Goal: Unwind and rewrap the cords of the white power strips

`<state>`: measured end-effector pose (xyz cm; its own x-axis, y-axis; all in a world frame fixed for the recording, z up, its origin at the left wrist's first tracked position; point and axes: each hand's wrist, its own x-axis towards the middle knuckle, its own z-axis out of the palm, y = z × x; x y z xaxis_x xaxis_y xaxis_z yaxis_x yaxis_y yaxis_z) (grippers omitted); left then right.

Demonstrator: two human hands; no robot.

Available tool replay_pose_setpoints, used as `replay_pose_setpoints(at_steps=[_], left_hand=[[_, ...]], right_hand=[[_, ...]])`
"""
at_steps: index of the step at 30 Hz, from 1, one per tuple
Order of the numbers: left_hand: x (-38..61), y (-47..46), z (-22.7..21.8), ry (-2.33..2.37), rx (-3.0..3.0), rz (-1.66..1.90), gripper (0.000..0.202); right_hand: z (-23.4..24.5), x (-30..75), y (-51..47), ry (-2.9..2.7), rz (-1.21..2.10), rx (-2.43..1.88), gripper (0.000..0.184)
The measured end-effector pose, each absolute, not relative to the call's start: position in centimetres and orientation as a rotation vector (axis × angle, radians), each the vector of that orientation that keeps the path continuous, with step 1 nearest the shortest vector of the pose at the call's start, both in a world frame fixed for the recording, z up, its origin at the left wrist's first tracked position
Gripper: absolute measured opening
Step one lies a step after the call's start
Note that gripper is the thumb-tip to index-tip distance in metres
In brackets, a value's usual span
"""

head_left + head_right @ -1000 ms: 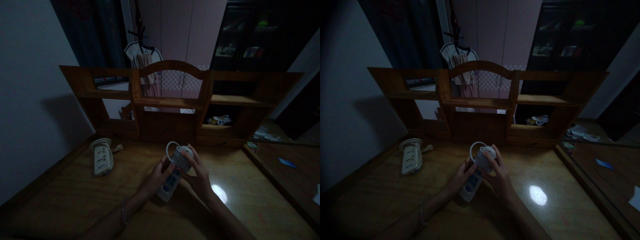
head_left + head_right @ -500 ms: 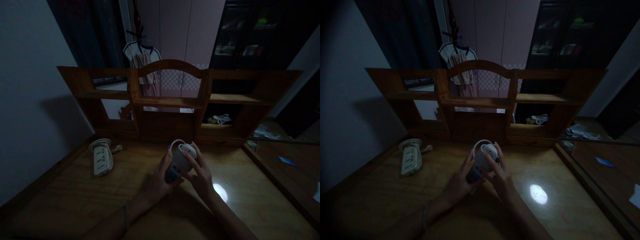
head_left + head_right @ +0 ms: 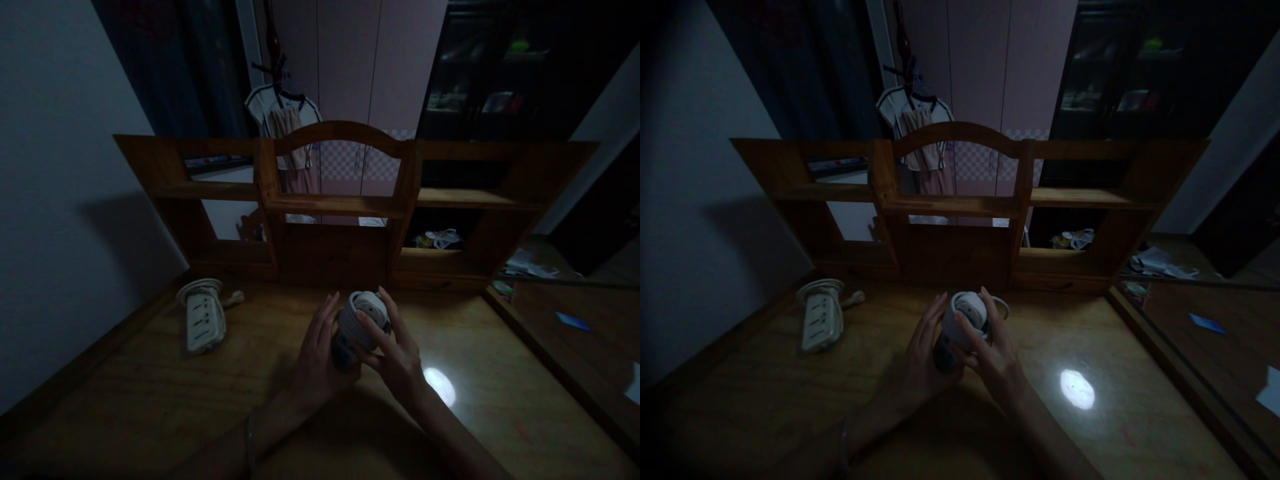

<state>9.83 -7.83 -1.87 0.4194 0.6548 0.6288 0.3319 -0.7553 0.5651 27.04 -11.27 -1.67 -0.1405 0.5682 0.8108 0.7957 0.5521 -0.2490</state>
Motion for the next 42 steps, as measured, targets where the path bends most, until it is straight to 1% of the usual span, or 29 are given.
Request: replay_pose_setpoints(at_steps=[3, 8, 11, 14, 20, 24, 26, 28, 30, 31, 34, 35, 36, 40, 42], left_hand=[[9.8, -7.8, -2.2, 0.801, 2.183, 1.222, 0.086], [10.1, -8.3, -2.7, 0.812, 1.893, 1.091, 0.074], [10.4, -8.6, -2.7, 0.789, 1.81, 1.119, 0.071], [10.6, -8.7, -2.7, 0.757, 1.713, 1.153, 0.075], [9.8, -8.2, -3.0, 0.765, 1.696, 1.112, 0.074], [9.3, -7.3, -2.5, 0.745, 1.582, 1.091, 0.077], [9.0, -6.8, -1.9, 0.719, 1.475, 1.034, 0.069], [8.6, -6.4, -1.4, 0.661, 1.344, 0.964, 0.055], [8.1, -5.8, -1.3, 0.644, 1.193, 0.916, 0.045], [8.0, -5.5, -1.6, 0.67, 1.109, 0.911, 0.043], [7.7, -4.3, -2.8, 0.8, 0.854, 0.924, 0.04], [7.7, -3.9, -3.2, 0.834, 0.798, 0.932, 0.039], [7.7, -3.5, -3.5, 0.863, 0.765, 0.942, 0.038], [7.8, -2.4, -3.5, 0.93, 0.773, 0.947, 0.027], [7.8, -2.3, -3.1, 0.97, 0.797, 0.958, 0.023]], right_hand=[[-1.6, 26.8, -11.4, -1.841, -0.301, -1.109, 0.068], [-1.4, 26.7, -11.6, -1.889, -0.255, -1.098, 0.067], [-1.3, 26.7, -11.7, -1.919, -0.289, -1.064, 0.069], [-1.3, 26.6, -12.2, -1.969, -0.324, -1.002, 0.073], [-0.6, 26.3, -12.6, -1.992, -0.383, -0.959, 0.074], [0.0, 26.8, -11.9, -2.088, -0.355, -0.903, 0.077], [0.0, 27.2, -11.4, -2.068, -0.333, -0.908, 0.083], [-0.4, 27.5, -10.9, -1.979, -0.266, -1.006, 0.084], [-1.1, 27.7, -10.4, -1.886, -0.111, -1.156, 0.077], [-1.5, 27.8, -10.3, -1.855, -0.005, -1.222, 0.069], [-2.5, 27.9, -10.0, -1.788, 0.368, -1.328, 0.035], [-2.7, 27.9, -9.9, -1.766, 0.476, -1.337, 0.027], [-2.8, 27.9, -9.9, -1.738, 0.55, -1.342, 0.024], [-2.1, 28.1, -10.0, -1.606, 0.589, -1.352, 0.025], [-1.5, 28.4, -10.2, -1.525, 0.671, -1.32, 0.026]])
